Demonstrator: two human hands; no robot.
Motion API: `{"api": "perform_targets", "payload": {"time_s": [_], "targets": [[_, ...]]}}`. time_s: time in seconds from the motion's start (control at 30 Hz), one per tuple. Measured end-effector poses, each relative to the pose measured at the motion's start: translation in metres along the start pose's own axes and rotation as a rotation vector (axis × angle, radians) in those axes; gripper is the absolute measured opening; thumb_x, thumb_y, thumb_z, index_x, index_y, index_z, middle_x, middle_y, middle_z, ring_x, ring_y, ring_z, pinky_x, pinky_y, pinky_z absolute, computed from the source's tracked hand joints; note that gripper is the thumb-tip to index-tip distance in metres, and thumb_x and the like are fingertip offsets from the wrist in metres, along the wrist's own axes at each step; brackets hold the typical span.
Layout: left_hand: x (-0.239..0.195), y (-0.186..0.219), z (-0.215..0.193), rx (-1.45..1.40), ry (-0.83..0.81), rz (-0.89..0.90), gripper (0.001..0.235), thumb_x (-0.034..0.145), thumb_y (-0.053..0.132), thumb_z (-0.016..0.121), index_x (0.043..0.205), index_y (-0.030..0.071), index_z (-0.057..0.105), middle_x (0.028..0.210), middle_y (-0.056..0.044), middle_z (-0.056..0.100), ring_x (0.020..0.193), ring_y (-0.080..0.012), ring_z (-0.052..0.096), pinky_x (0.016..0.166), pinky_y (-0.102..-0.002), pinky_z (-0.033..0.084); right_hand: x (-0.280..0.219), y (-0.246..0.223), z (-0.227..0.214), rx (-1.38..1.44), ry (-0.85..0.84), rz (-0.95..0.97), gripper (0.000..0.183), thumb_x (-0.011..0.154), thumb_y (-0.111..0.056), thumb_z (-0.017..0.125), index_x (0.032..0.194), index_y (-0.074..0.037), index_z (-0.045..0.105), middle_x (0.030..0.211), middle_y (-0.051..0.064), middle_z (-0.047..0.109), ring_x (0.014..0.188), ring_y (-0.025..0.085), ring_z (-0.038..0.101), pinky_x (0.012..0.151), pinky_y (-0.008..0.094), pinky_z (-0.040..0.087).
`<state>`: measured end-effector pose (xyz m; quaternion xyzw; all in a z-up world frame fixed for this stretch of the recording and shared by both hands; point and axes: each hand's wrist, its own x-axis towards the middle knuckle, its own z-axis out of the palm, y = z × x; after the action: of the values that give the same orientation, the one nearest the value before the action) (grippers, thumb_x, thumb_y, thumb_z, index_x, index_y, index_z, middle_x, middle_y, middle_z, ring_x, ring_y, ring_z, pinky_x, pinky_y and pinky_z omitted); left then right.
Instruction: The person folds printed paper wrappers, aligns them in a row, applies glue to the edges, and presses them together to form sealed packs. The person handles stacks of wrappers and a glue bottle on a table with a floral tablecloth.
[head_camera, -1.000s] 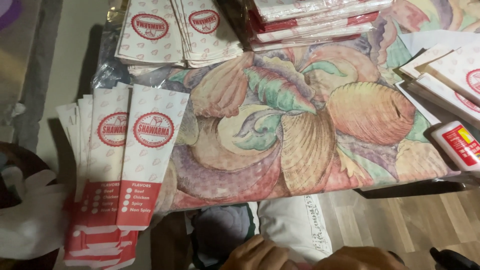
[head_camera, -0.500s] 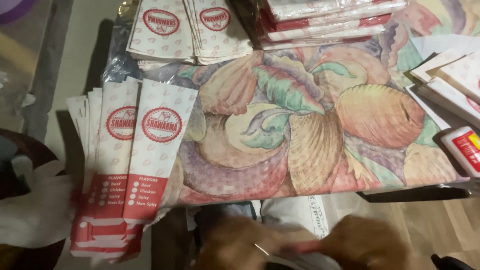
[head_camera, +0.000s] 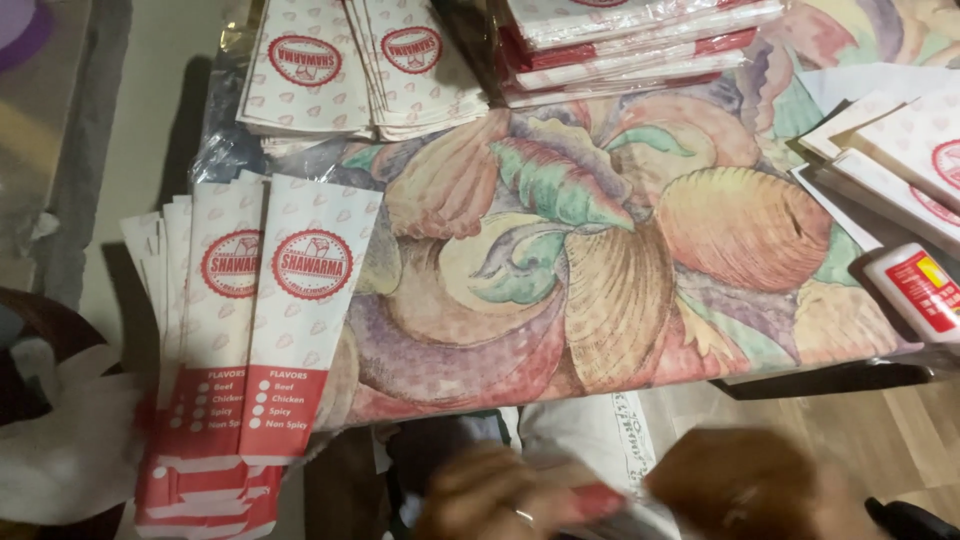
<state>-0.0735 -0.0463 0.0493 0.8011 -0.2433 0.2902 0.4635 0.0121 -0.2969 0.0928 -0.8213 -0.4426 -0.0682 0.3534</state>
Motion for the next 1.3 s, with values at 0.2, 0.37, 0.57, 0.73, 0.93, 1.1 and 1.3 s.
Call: {"api": "perform_targets", "payload": {"time_s": [0.2, 0.37, 0.57, 0.73, 0.93, 1.1, 1.3], "targets": [[-0.011, -0.011, 0.014, 0.068, -0.012, 0.111, 0.011, 0.094, 0.015, 0.085, 0.093, 0.013, 0.074, 0.089, -0.012, 0.075, 0.077, -0.0258, 0.075, 0.067, -0.036, 0.057, 0.018, -0.005, 0.005, 0.048, -0.181, -0.227, 0.048, 0.085, -0.035, 0.084, 0.123, -0.01, 0.068, 0.12, 0.006, 0.079, 0.098, 0.02, 0.082, 0.087, 0.031, 0.067], [-0.009, -0.004, 0.013, -0.101, -0.058, -0.088, 0.012, 0.089, 0.015, 0.085, 0.094, 0.007, 0.078, 0.093, -0.009, 0.081, 0.103, -0.0257, 0.081, 0.09, -0.032, 0.063, 0.011, -0.025, 0.007, 0.048, -0.107, -0.115, 0.029, 0.097, -0.034, 0.064, 0.12, -0.021, 0.075, 0.071, -0.006, 0.062, 0.061, 0.009, 0.067, 0.06, 0.024, 0.053], [0.027, 0.019, 0.008, 0.04, 0.083, -0.225, 0.041, 0.094, 0.048, 0.067, 0.102, 0.008, 0.077, 0.092, -0.003, 0.081, 0.08, -0.0171, 0.078, 0.076, -0.028, 0.061, 0.017, -0.019, 0.002, 0.068, 0.009, -0.123, 0.025, 0.09, -0.022, 0.073, 0.114, -0.014, 0.075, 0.076, -0.007, 0.075, 0.057, 0.005, 0.067, 0.054, 0.019, 0.053], [0.021, 0.009, 0.033, -0.05, 0.179, -0.098, 0.011, 0.086, 0.01, 0.079, 0.078, 0.007, 0.073, 0.07, -0.003, 0.072, 0.057, -0.0165, 0.067, 0.059, -0.028, 0.056, 0.013, -0.011, -0.002, 0.147, -0.096, -0.118, 0.022, 0.089, -0.01, 0.074, 0.111, -0.01, 0.073, 0.083, 0.0, 0.075, 0.063, 0.014, 0.069, 0.056, 0.027, 0.055], [0.027, 0.004, 0.027, -0.006, 0.178, -0.135, 0.005, 0.084, 0.009, 0.079, 0.085, 0.01, 0.074, 0.074, 0.0, 0.075, 0.053, -0.011, 0.064, 0.056, -0.024, 0.055, -0.004, -0.002, -0.025, 0.048, -0.13, 0.148, 0.029, 0.083, -0.019, 0.076, 0.112, -0.015, 0.074, 0.108, 0.003, 0.076, 0.095, 0.016, 0.076, 0.081, 0.028, 0.058], [0.008, 0.008, 0.049, -0.139, 0.16, -0.153, 0.007, 0.076, -0.002, 0.071, 0.074, 0.004, 0.07, 0.07, -0.008, 0.074, 0.054, -0.0196, 0.068, 0.056, -0.031, 0.054, 0.005, -0.015, -0.009, 0.197, -0.358, 0.017, 0.042, 0.109, -0.032, 0.046, 0.139, -0.003, 0.052, 0.096, 0.008, 0.069, 0.076, 0.025, 0.068, 0.066, 0.037, 0.051], [-0.017, -0.024, 0.046, -0.542, -0.203, -0.683, 0.115, 0.062, 0.053, 0.092, 0.15, 0.009, 0.033, 0.114, -0.005, 0.079, 0.11, -0.0125, 0.073, 0.085, -0.024, 0.059, 0.01, -0.02, -0.029, 0.213, -0.187, 0.109, 0.033, 0.1, -0.012, 0.057, 0.133, -0.009, 0.059, 0.079, 0.003, 0.068, 0.061, 0.021, 0.068, 0.058, 0.032, 0.053]]}}
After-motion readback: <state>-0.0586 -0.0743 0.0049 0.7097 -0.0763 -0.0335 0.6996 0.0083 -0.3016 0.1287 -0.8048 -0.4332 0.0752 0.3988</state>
